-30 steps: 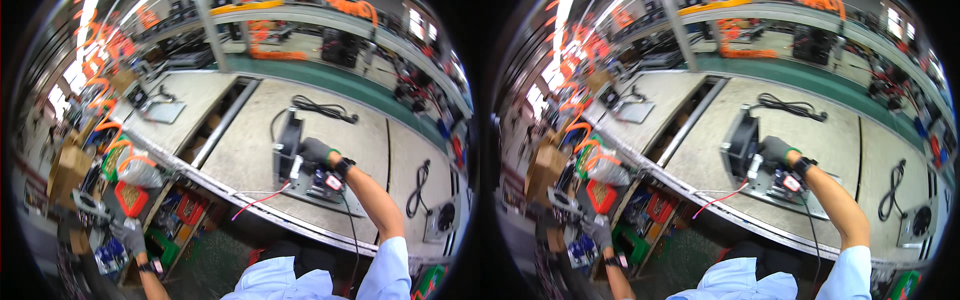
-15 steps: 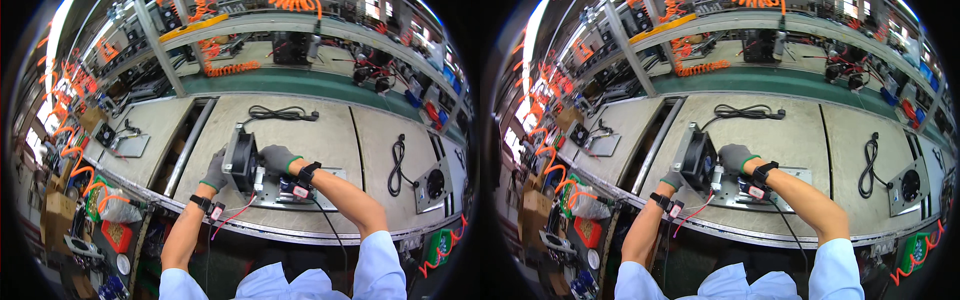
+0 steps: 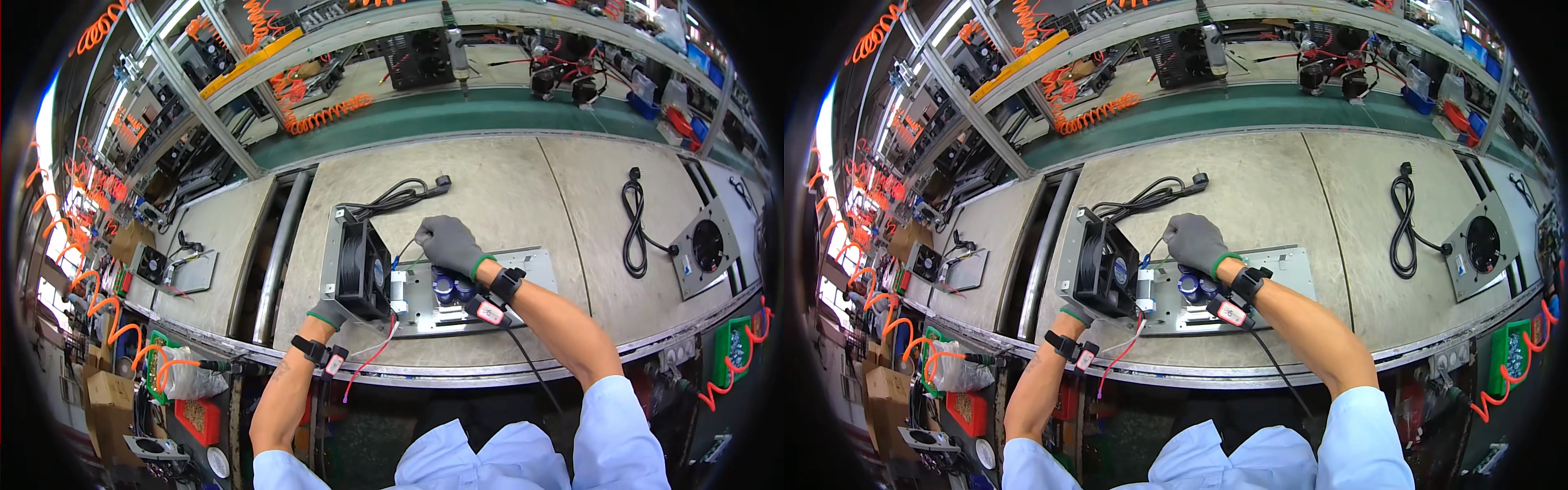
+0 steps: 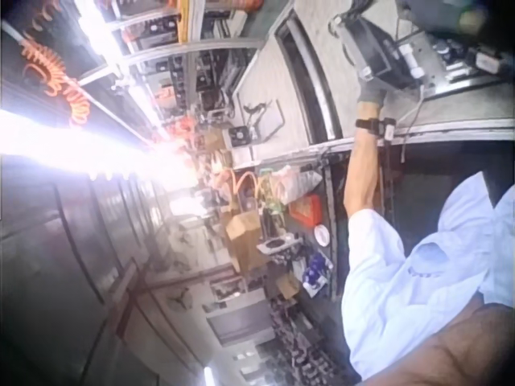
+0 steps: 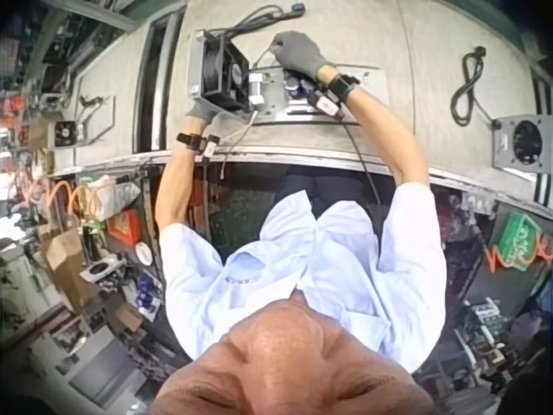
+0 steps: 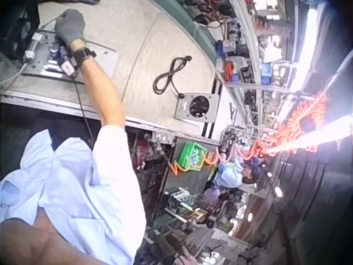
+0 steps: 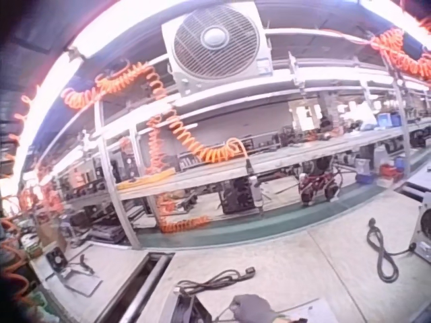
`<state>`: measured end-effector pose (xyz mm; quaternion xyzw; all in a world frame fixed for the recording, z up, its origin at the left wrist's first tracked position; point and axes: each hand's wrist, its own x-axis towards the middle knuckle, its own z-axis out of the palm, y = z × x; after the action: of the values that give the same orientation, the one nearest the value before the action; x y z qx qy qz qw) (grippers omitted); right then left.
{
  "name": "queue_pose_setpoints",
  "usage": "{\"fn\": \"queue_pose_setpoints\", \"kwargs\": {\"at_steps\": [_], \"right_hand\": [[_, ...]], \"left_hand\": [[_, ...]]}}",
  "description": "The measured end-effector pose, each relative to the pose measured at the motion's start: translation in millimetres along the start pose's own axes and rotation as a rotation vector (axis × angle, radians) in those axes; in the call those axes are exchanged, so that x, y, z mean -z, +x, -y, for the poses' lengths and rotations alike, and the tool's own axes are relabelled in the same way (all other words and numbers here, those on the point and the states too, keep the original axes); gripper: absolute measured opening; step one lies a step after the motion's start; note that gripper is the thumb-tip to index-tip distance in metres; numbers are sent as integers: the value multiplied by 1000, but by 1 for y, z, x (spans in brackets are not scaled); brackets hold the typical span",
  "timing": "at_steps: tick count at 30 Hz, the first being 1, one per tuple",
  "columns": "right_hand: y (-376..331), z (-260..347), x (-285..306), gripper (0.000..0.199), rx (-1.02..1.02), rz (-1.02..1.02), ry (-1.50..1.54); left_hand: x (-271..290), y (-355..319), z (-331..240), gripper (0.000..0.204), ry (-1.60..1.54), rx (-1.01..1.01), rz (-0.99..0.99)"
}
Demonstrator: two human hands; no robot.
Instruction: Assembling an electronic inverter by mounting a fan, circuit board, and wiring components into a metal chassis on an assembly line.
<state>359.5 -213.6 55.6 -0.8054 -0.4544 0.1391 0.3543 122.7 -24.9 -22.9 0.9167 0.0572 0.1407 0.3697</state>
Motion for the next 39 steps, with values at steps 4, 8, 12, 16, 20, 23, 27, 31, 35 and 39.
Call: {"fn": "queue_pose_setpoints", "kwargs": {"at_steps": [4, 8, 12, 16, 20, 23, 27, 31, 35, 39], "right_hand": [[2, -16, -3, 18, -76, -180, 168], [1, -38, 4, 17, -39, -264, 217], [-4, -65, 66, 17, -95, -423, 222], [-43, -48, 106, 17, 25, -406, 194], [-97, -5, 112, 16, 131, -230, 189], [-151, 10, 95, 14, 210, -184, 170], [-186, 11, 71, 16, 326, -248, 87], [-204, 15, 49, 14, 324, -109, 154], [-208, 19, 35, 14, 447, -56, -7], [-203, 11, 46, 12, 595, -28, 62]], "left_hand": [[-8, -2, -5, 38, 115, -34, -14], [-13, -2, -11, 38, 205, -63, -44], [-16, 5, -11, 39, 309, -97, -107], [-24, 11, -9, 39, 424, -131, -200], [-31, 11, -24, 38, 143, -65, -310], [-20, -7, -64, 30, 240, 252, -333], [-14, -55, -150, 19, 657, 579, -368], [-67, -55, -214, 19, -217, 435, -433], [-104, -3, -217, 30, -408, 490, -306], [-113, -3, -205, 25, -777, 615, -278]]}}
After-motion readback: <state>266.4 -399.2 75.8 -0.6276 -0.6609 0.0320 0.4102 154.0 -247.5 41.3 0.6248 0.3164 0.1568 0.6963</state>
